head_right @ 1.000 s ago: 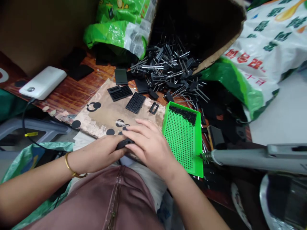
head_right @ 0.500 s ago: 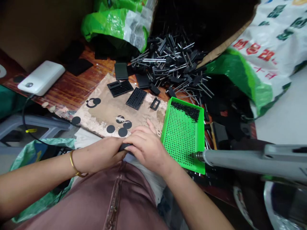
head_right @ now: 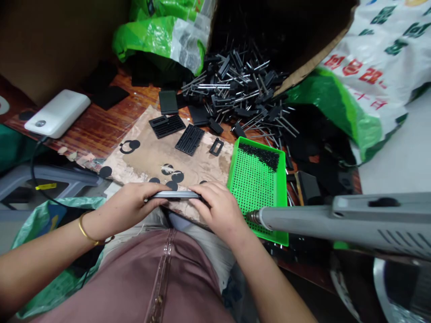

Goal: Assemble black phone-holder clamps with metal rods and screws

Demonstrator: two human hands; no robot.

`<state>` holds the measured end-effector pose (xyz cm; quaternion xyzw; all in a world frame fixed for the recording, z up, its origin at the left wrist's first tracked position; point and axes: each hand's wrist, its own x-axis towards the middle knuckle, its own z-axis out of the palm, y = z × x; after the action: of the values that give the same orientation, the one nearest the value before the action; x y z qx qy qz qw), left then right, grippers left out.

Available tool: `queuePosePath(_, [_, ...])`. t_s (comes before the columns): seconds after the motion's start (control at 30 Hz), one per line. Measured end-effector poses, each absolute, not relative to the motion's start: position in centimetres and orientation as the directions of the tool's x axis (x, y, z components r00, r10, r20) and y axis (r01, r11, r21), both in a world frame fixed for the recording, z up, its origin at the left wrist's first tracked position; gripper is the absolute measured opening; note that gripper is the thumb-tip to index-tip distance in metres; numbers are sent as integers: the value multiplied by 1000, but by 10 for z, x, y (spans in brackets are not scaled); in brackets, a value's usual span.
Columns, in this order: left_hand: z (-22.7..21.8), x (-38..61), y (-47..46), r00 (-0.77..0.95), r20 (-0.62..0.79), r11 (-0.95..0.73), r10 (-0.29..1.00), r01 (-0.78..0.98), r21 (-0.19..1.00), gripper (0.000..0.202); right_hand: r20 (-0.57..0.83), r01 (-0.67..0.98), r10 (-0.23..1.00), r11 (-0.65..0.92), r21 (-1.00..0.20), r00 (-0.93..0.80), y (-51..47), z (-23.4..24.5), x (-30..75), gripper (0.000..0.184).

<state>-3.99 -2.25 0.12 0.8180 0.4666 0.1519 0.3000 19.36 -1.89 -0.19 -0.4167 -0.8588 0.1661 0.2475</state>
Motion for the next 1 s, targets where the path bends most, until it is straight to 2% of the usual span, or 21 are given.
queuePosePath(0.23, [-7,-42,-25,544,71,-460,836,626,630,26,274,623,776,623,-473,-567,-16,-3,189,18])
queuePosePath(0.33, [-8,-42,-24,497,40,-381,867,608,696,25,253,615,801,585,-529,-543,-15,-3,189,17])
queuePosePath(0.4, [-9,-40,-22,419,-20,-240,908,557,795,22,242,614,862,490,-618,-445,-14,-4,188,16])
queuePosePath(0.47, [-9,-35,-22,279,-108,-13,954,402,915,17,234,570,950,311,-760,-205,-16,-5,185,24])
queuePosePath(0.53, [-9,-27,-25,156,-250,239,955,86,967,16,130,405,991,113,-907,14,-18,-7,179,37])
queuePosePath(0.57, [-10,-22,-28,144,-331,346,933,-99,933,18,40,306,998,25,-952,44,-20,-7,176,37])
queuePosePath(0.63, [-12,-11,-33,199,-437,480,877,-386,788,23,-127,189,992,-121,-975,-23,-22,-7,169,27])
queuePosePath(0.7, [-14,-2,-39,271,-463,535,844,-501,681,29,-205,173,975,-189,-967,-80,-23,-5,163,24])
queuePosePath(0.87, [-19,8,-45,362,-424,553,830,-435,711,44,-118,269,980,-72,-960,-159,-26,9,160,21])
queuePosePath(0.93, [-19,6,-43,371,-422,552,827,-401,731,48,-69,369,978,9,-929,-196,-27,13,161,21])
queuePosePath(1.0, [-18,0,-38,337,-389,499,858,-361,788,46,29,513,978,134,-848,-208,-28,15,164,19])
